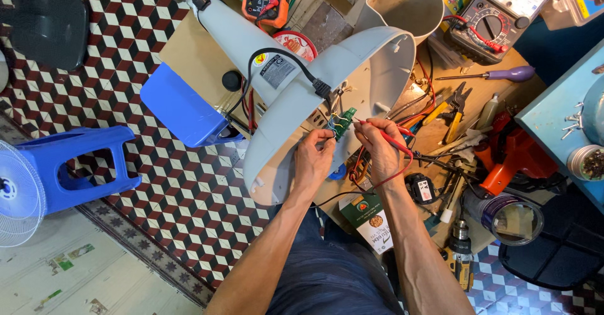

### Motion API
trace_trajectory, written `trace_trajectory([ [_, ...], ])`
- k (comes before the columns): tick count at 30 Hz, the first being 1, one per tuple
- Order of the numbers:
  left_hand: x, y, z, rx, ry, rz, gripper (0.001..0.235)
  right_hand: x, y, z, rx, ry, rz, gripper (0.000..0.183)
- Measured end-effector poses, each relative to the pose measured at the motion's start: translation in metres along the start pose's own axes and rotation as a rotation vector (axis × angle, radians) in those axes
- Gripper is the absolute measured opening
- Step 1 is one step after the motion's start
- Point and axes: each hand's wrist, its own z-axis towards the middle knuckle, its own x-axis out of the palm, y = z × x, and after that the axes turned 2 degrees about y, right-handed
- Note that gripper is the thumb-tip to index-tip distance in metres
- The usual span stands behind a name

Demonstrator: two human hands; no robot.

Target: The person works on the internal wiring of a ceiling fan, using a cordless drill to remove screws and a multimeter to test connections on a small circuit board. The person manipulates wires and components within the fan housing throughout the clip.

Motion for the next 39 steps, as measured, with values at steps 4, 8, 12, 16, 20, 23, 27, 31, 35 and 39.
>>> trace_trajectory([
  [4,-0.001,0.003,0.000,0.086,-0.019,0.085,0.020,0.002,0.002,-0.003,-0.048,0.037,-0.022,0.014],
  [8,-0.002,0.002,0.000,0.070,0.003,0.082,0.020,0.007,0.005,-0.002,-0.042,0.019,-0.037,0.014],
  [12,-0.001,0.001,-0.001,0.084,-0.013,0.099,0.020,0.008,0.010,0.000,-0.097,0.056,-0.210,0.012],
  [16,-0.003,0.000,-0.001,0.073,-0.016,0.112,0.019,0.010,0.011,0.000,-0.133,0.067,-0.351,0.011],
  [20,-0.005,-0.001,-0.002,0.083,-0.013,0.147,0.019,0.013,0.013,0.000,-0.135,0.055,-0.449,0.012],
  [23,-0.005,-0.002,-0.003,0.087,-0.005,0.134,0.019,0.014,0.015,-0.001,-0.156,0.061,-0.479,0.012],
  [27,-0.005,-0.002,-0.003,0.079,-0.004,0.157,0.019,0.017,0.017,-0.004,-0.171,0.045,-0.555,0.013],
  [31,-0.005,-0.001,-0.002,0.076,0.000,0.147,0.019,0.021,0.019,-0.006,-0.179,0.034,-0.603,0.015],
  [35,-0.005,-0.001,-0.003,0.099,-0.013,0.165,0.019,0.027,0.023,-0.009,-0.132,0.006,-0.660,0.016],
  [39,-0.006,-0.002,-0.003,0.113,-0.009,0.169,0.019,0.030,0.028,-0.012,-0.115,0.036,-0.657,0.016],
])
